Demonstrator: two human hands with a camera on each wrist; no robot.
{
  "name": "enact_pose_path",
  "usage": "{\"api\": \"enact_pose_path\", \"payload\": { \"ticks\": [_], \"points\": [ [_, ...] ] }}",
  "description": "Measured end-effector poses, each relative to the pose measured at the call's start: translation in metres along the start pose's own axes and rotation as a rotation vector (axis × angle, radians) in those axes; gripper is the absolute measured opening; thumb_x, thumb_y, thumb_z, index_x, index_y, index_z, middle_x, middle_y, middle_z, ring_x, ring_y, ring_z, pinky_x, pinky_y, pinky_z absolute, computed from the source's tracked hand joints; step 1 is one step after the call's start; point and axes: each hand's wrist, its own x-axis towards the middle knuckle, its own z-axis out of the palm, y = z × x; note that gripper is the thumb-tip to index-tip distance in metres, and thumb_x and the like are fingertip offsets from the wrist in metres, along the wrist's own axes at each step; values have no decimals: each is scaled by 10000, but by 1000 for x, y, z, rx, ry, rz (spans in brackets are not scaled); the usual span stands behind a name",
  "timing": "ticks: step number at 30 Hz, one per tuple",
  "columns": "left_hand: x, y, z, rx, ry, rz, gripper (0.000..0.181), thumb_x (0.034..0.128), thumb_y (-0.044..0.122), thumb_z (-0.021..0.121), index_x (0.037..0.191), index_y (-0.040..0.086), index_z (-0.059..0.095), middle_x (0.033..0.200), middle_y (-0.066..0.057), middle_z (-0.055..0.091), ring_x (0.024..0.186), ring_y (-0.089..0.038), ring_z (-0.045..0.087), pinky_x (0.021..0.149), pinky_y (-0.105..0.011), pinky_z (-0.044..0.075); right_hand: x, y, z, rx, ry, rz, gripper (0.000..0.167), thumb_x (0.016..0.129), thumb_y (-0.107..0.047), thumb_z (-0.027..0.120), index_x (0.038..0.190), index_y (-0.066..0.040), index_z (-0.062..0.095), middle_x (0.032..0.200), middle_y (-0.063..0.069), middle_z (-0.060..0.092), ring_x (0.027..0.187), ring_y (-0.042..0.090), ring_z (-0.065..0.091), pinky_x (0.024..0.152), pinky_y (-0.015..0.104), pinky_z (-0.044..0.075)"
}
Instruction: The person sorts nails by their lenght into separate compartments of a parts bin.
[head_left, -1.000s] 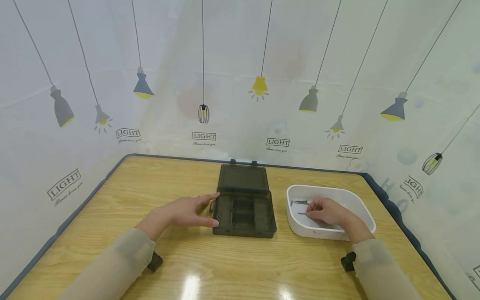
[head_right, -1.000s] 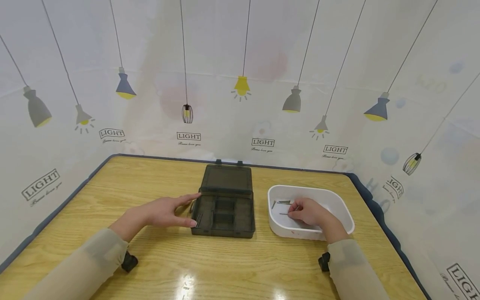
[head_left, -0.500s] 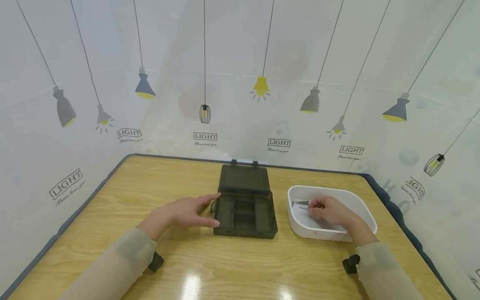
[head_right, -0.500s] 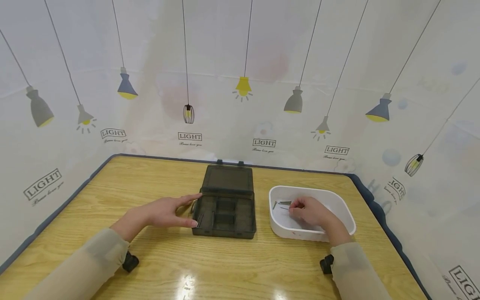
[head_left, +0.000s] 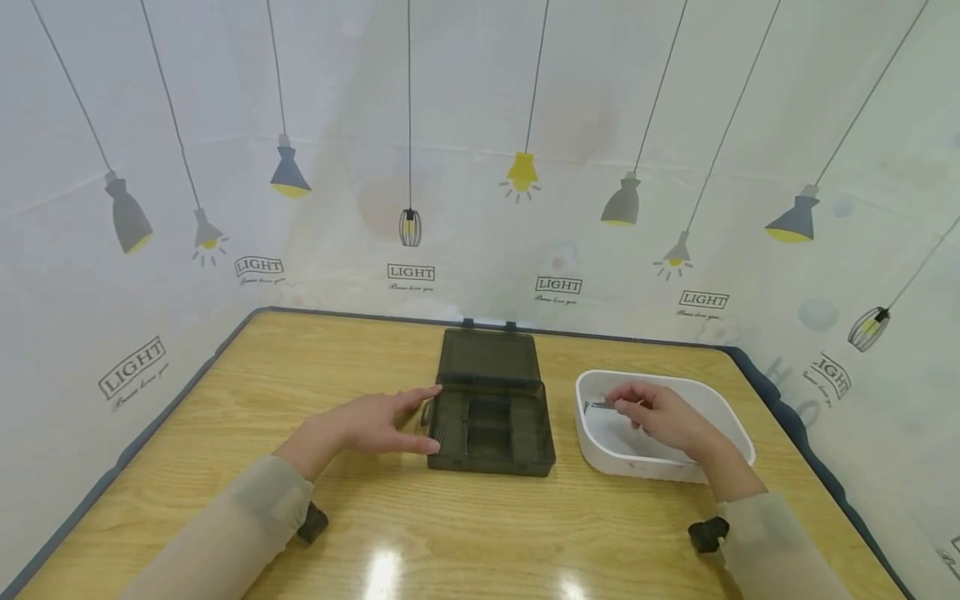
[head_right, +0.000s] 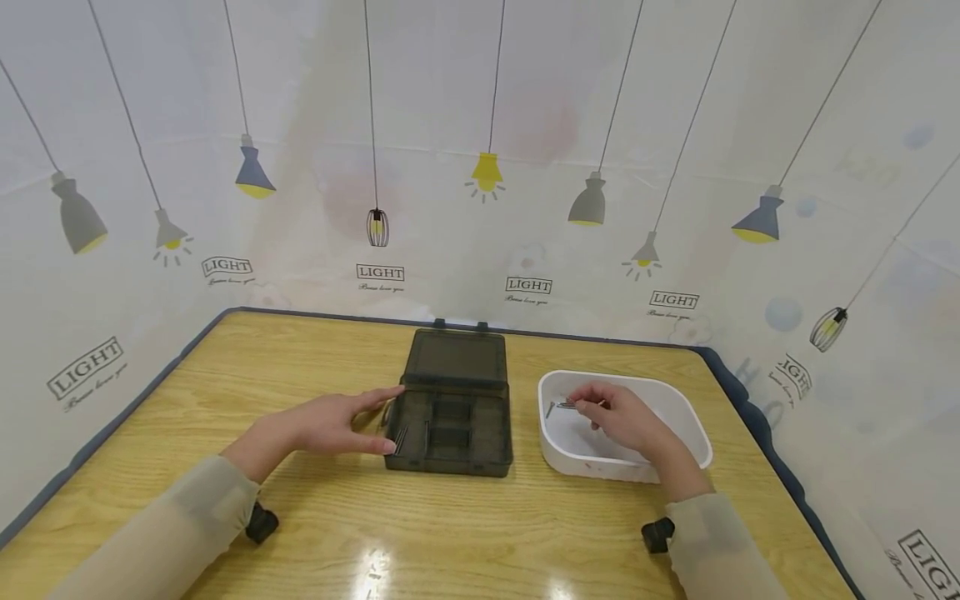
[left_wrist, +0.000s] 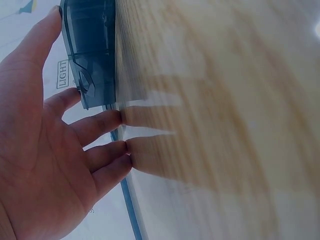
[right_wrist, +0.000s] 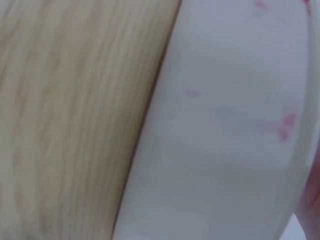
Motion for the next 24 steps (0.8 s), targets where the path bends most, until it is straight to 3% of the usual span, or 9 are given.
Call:
{"api": "enact_pose_path", "payload": {
  "ticks": [9,15,24],
  "points": [
    [1,0,1,7,2,1,1044,929,830,662,1766,399,210,1747,-159,425,1577,-446,461,1267,-666,395,-4,-26,7,87,25,-64,324,1143,-227,618,1346,25,629,1165,254,677,912,214,675,715,289,586],
    [1,0,1,11,3,0,1053,923,838,661,1766,399,207,1755,-156,413,1584,-453,448,1271,-671,387,-4,-44,16,131,25,-88,294,1137,-194,622,1320,35,631,1157,206,737,894,197,686,712,292,585],
    [0,0,1,8,-2,-6,1042,923,840,658,1762,419,207,1761,-142,404,1607,-442,418,1285,-669,366,4,-59,33,178,34,-108,234,1131,-220,642,1232,-8,647,1170,205,775,855,182,710,654,280,577]
  ]
}}
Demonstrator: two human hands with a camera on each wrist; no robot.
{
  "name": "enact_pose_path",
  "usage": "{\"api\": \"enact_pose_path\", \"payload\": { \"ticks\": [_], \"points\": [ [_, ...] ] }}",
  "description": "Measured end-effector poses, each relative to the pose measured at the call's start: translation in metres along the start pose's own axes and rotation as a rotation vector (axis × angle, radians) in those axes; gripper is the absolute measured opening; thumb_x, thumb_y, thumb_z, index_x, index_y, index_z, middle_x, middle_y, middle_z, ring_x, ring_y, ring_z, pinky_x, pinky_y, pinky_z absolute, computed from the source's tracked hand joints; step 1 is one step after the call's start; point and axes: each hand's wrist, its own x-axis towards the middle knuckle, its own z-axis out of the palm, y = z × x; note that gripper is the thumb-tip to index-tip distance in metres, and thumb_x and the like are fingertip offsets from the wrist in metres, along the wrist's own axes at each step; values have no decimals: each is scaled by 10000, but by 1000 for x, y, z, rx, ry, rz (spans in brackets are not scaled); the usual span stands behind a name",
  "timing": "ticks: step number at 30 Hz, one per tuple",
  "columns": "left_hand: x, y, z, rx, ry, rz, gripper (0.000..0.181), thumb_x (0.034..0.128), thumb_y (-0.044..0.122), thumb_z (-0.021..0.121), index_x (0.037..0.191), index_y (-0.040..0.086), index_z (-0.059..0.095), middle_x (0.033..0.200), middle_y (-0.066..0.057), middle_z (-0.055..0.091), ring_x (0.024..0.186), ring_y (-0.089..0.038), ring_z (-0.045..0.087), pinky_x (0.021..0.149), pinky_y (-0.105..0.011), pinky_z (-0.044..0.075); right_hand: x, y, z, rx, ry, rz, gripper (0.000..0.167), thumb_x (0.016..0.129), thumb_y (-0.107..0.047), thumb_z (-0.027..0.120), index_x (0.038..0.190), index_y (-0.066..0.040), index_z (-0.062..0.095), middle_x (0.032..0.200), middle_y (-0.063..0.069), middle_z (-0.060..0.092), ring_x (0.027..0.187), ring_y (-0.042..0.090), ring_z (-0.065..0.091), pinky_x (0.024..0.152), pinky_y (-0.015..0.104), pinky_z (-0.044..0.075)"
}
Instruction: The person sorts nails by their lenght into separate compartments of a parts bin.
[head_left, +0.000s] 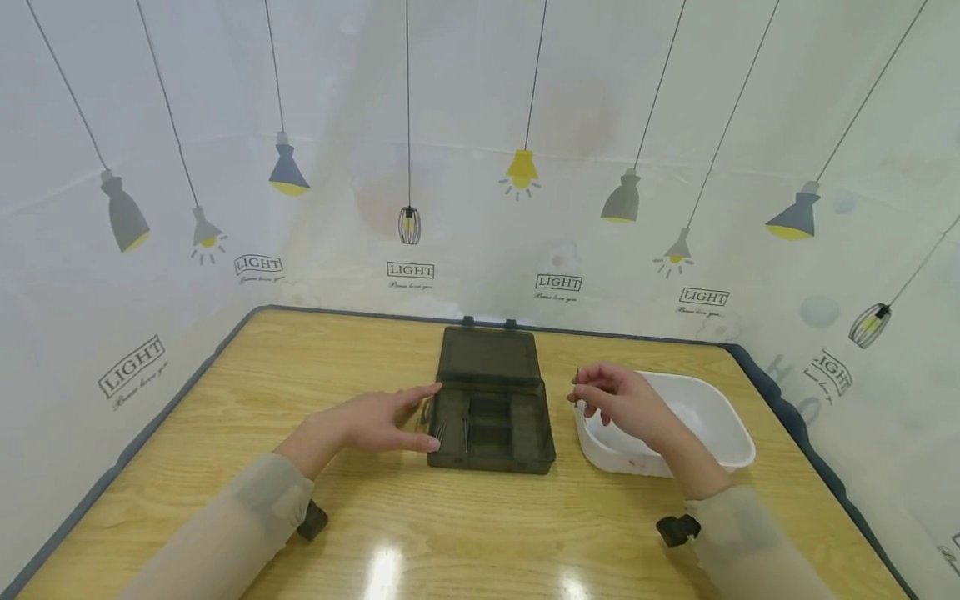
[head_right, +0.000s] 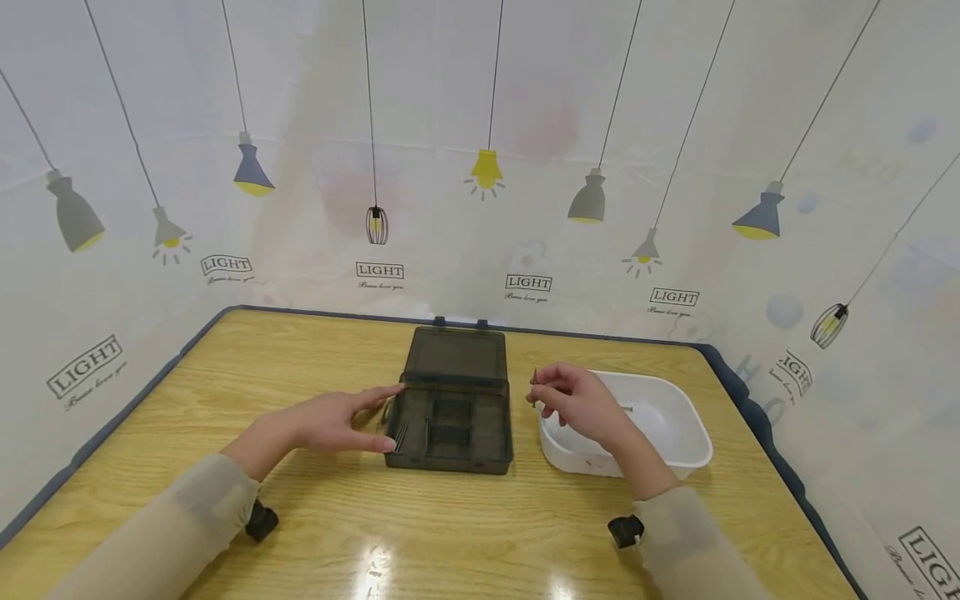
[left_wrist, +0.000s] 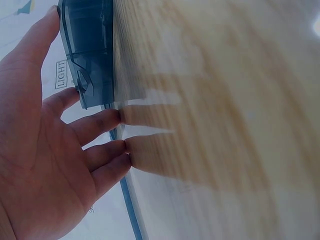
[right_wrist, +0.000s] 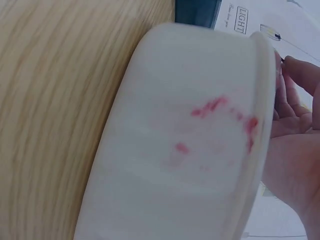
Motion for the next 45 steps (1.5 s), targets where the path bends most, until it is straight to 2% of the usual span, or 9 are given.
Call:
{"api": "enact_pose_path", "payload": {
  "ticks": [8,15,20,25,28,36,45],
  "points": [
    [1,0,0,-5,-4,-2,1053,919,840,664,1764,410,206,1763,-155,397,1607,-454,413,1281,-677,367,6,-13,17,-14,-11,-66,262,1116,-222,673,1232,13,678,1041,100,690,795,234,675,603,264,521],
    [1,0,0,-10,-2,1,1047,922,835,665,1763,416,205,1760,-160,401,1603,-455,418,1277,-678,371,14,-20,36,37,-46,-56,303,1120,-214,664,1282,43,668,1137,200,731,720,152,644,595,265,503],
    [-1,1,0,-10,1,2,1045,927,826,668,1765,400,212,1753,-163,414,1588,-453,443,1267,-675,388,20,-27,49,52,-77,-38,300,1124,-238,660,1294,8,678,1216,261,736,706,162,666,578,264,499],
    [-2,1,1,-15,3,-2,1042,926,824,673,1763,410,212,1752,-170,415,1578,-462,453,1254,-682,399,26,-33,64,59,-103,-35,253,1125,-221,655,1285,-28,690,1205,205,771,709,189,673,656,350,610],
    [-2,1,1,-20,4,-6,1040,924,825,675,1762,415,215,1751,-168,418,1577,-459,457,1250,-678,405,31,-34,73,50,-122,-42,245,1130,-195,639,1290,-15,683,1175,177,787,720,187,678,707,397,646],
    [-1,1,1,-24,7,-14,1040,916,836,673,1758,422,225,1744,-161,431,1575,-447,463,1252,-669,406,42,-38,95,20,-145,-62,271,1123,-190,646,1274,31,683,1104,168,801,660,159,680,678,355,634],
    [0,2,0,-16,-4,-16,1046,909,859,657,1757,439,211,1741,-152,439,1575,-446,465,1247,-673,411,47,-36,111,27,-190,-48,268,1131,-207,634,1290,1,691,1070,78,803,662,178,693,707,359,634]
  ]
}}
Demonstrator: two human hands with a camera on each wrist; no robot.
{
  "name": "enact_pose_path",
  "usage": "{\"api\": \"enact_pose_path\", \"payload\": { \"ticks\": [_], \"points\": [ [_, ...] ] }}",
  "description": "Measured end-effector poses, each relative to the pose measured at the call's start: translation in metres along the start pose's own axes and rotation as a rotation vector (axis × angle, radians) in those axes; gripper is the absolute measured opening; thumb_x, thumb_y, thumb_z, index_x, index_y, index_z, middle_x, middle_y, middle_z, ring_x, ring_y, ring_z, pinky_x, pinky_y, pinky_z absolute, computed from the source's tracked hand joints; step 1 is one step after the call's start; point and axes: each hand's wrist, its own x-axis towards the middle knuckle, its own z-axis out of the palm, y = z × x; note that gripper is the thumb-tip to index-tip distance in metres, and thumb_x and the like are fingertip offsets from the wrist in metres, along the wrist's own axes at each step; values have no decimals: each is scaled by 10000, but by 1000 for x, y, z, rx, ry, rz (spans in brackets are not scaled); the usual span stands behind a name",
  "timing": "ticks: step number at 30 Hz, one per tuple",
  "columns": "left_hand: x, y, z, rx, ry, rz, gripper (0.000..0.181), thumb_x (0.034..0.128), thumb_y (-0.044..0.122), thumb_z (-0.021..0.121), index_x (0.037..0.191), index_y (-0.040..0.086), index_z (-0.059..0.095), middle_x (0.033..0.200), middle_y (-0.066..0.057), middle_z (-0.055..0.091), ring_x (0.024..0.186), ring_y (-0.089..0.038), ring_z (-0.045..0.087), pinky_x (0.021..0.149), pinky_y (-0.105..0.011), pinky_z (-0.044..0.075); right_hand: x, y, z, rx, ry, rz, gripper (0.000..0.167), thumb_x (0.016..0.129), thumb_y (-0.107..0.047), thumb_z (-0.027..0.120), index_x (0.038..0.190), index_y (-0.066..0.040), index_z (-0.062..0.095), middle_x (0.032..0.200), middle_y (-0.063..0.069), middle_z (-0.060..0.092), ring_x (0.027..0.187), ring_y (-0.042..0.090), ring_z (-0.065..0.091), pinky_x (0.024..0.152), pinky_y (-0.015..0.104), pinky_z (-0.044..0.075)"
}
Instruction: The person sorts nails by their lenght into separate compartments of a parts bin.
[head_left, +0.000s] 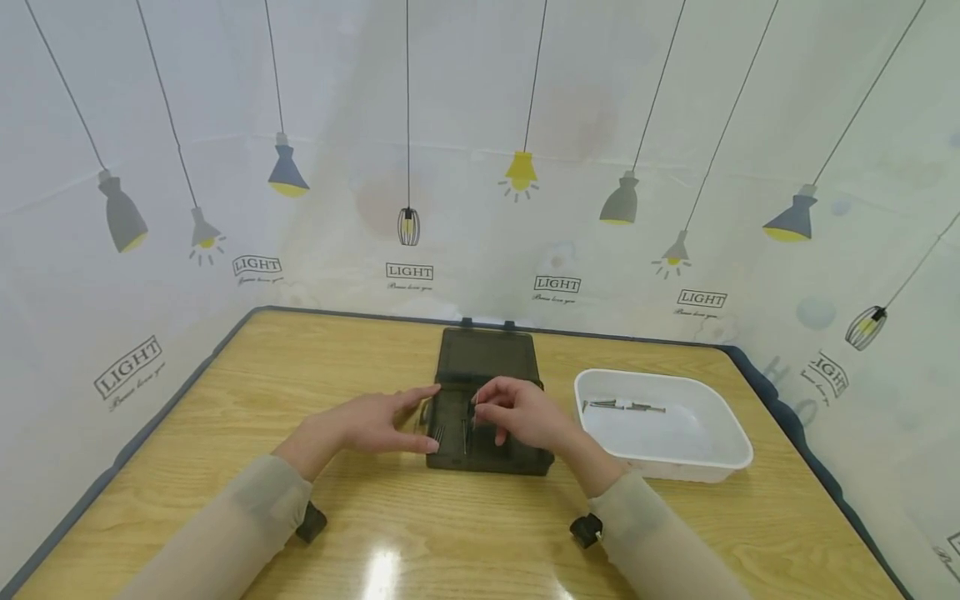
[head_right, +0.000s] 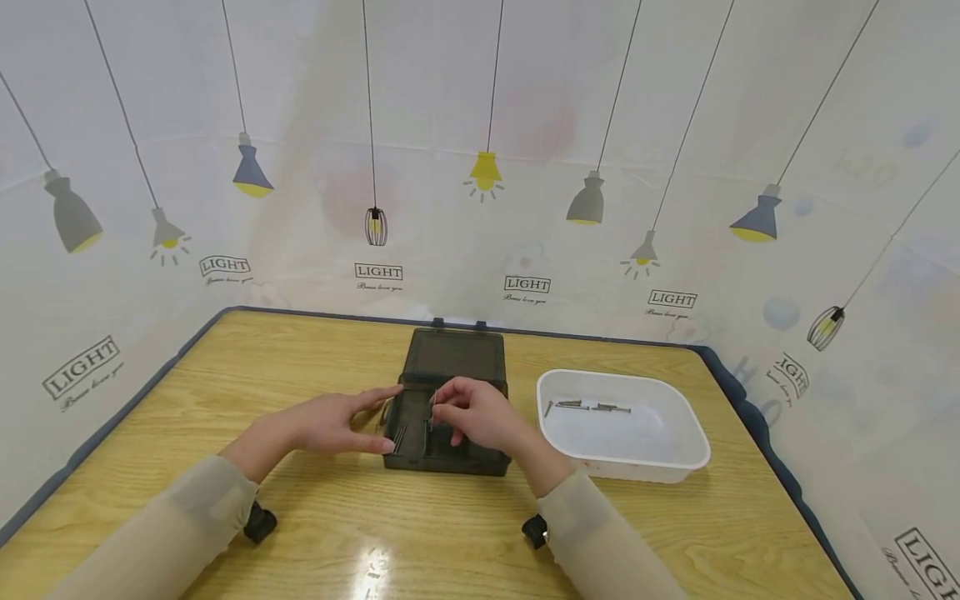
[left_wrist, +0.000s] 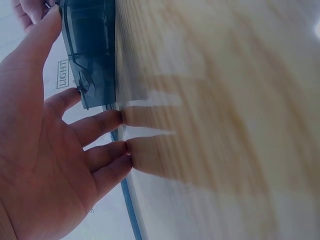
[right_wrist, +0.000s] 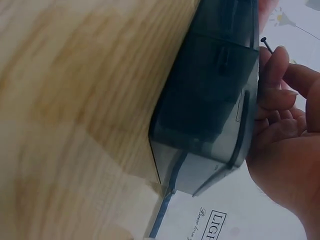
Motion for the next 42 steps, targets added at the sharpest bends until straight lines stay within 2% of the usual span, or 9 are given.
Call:
{"api": "enact_pose_path", "payload": {
  "ticks": [9,15,22,26,29,33,35,40,42],
  "points": [
    [-1,1,-1,-3,0,-12,1040,920,834,672,1760,419,220,1734,-168,446,1551,-447,496,1221,-672,438,3,-3,8,5,-20,4,262,1130,-199,634,1292,-4,698,1064,115,813,621,168,686,682,366,630],
    [-2,1,-1,-4,1,-13,1037,919,837,669,1759,422,223,1749,-167,421,1567,-458,470,1231,-681,424,3,-4,11,5,-26,13,248,1135,-187,622,1297,-16,698,1077,142,806,625,171,684,678,374,634],
    [-2,1,1,1,6,-18,1038,906,857,663,1752,453,219,1754,-147,418,1573,-455,464,1241,-683,412,-5,-4,4,-9,-6,7,279,1126,-221,644,1300,-11,705,1100,128,808,672,191,699,714,362,634],
    [-2,0,1,8,12,-11,1039,906,860,660,1753,449,220,1749,-145,427,1578,-449,459,1254,-672,404,-16,-5,-12,5,-1,2,304,1135,-207,622,1330,21,670,1167,215,782,726,194,699,736,367,638],
    [-2,0,0,8,14,0,1042,914,846,665,1758,432,215,1746,-158,429,1578,-454,457,1255,-672,403,-24,-4,-30,7,19,12,309,1141,-224,618,1341,7,665,1204,247,762,760,230,702,718,366,627],
    [-2,0,-1,8,10,9,1043,923,832,668,1762,416,209,1754,-165,411,1585,-458,446,1264,-674,392,-35,2,-56,-17,79,22,325,1139,-262,632,1340,-10,675,1180,206,772,787,327,708,619,324,557],
    [-2,-1,-1,11,7,14,1043,926,829,668,1764,411,208,1757,-164,405,1584,-457,447,1267,-671,390,-41,6,-70,-23,108,31,323,1139,-264,633,1335,-11,677,1168,205,771,783,335,703,579,300,510],
    [-1,-1,-1,11,5,19,1046,925,830,668,1765,407,207,1754,-164,411,1584,-452,449,1269,-669,390,-58,19,-103,-24,165,79,290,1141,-265,627,1321,-43,677,1129,148,773,773,251,691,590,281,501],
    [-1,-1,-1,12,6,20,1047,926,828,668,1765,404,207,1751,-166,415,1582,-450,453,1265,-669,395,-63,26,-115,-27,177,106,309,1141,-271,625,1340,-40,669,1141,148,774,798,277,701,605,295,512]
  ]
}}
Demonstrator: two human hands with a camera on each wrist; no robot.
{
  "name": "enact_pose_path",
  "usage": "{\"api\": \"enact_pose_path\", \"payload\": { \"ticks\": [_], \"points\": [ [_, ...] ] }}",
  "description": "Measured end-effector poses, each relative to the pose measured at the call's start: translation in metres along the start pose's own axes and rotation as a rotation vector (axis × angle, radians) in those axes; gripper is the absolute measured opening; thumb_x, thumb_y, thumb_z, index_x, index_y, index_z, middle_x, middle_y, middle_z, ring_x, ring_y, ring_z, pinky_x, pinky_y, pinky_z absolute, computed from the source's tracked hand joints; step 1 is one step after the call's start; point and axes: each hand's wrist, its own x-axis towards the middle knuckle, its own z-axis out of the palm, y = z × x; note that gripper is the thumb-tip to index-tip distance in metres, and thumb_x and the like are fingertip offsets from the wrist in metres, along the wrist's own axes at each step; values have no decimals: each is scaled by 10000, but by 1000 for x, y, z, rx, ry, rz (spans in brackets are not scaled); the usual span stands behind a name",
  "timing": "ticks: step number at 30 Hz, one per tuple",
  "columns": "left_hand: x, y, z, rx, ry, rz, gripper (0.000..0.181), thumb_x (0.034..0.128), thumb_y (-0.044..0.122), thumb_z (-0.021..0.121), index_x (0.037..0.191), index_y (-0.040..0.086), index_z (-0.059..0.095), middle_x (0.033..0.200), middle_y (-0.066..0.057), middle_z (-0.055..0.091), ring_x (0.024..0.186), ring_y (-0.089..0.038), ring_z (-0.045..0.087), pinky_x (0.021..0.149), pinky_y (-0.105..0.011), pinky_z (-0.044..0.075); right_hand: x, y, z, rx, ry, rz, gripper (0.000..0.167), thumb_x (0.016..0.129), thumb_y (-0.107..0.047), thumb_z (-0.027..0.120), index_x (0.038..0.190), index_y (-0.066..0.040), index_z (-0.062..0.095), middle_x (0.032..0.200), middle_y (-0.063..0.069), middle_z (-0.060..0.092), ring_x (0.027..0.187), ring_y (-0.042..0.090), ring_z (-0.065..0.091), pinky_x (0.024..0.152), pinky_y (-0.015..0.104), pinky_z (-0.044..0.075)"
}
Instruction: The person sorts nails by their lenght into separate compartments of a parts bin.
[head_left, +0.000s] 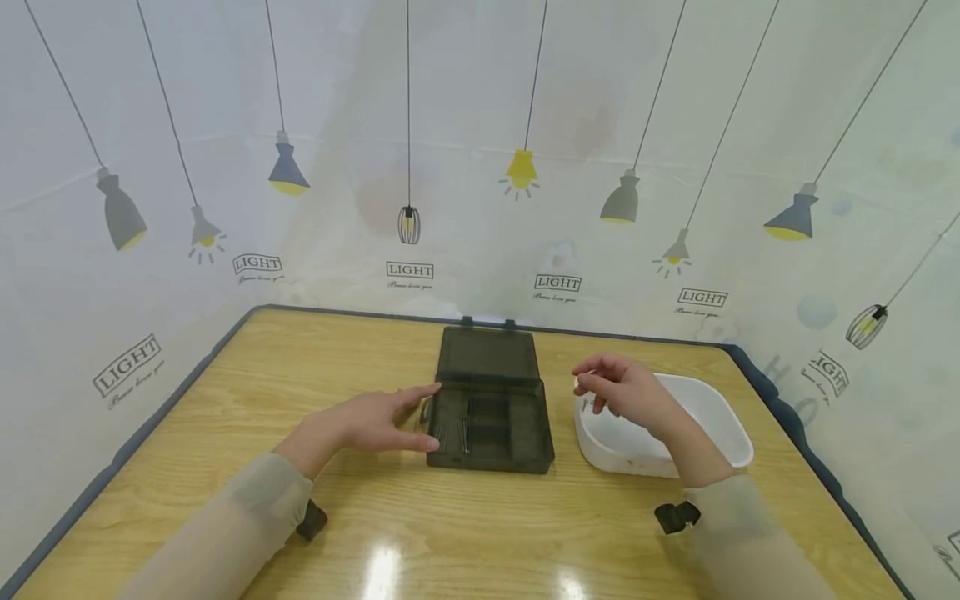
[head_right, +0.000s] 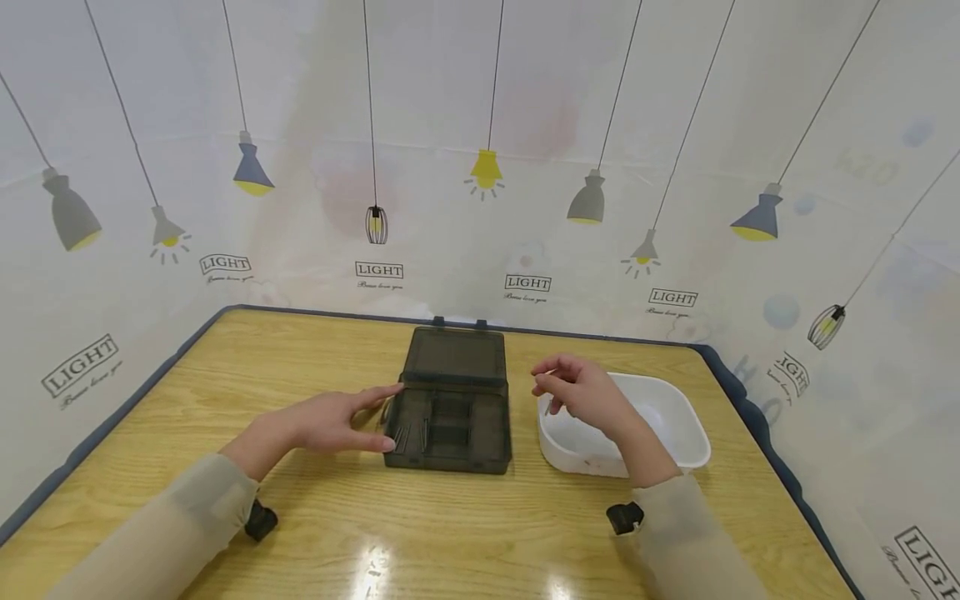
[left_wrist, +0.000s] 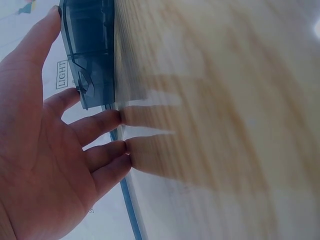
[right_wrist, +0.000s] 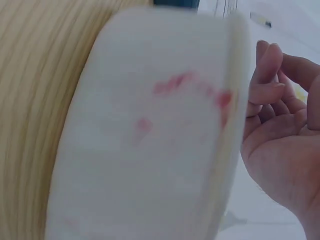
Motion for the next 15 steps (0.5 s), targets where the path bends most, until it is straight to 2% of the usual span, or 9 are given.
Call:
{"api": "enact_pose_path", "payload": {
  "ticks": [3,8,15],
  "points": [
    [0,0,-1,0,0,3,1049,926,827,670,1766,401,207,1748,-163,421,1574,-445,466,1260,-668,401,-3,13,-15,-17,10,34,332,1142,-268,621,1359,-19,652,1194,200,765,826,287,704,626,307,525],
    [1,-2,0,1,-4,3,1057,915,846,664,1763,419,202,1754,-156,411,1600,-449,426,1275,-673,379,-3,38,-31,-49,4,59,354,1146,-247,605,1374,21,640,1189,190,766,829,198,682,642,297,530],
    [3,-4,1,4,-2,2,1055,913,850,661,1762,428,198,1757,-157,406,1575,-443,465,1269,-662,395,-6,60,-39,-87,-43,163,374,1105,-251,676,1415,-42,653,1191,159,764,932,233,689,710,341,561]
  ]
}}
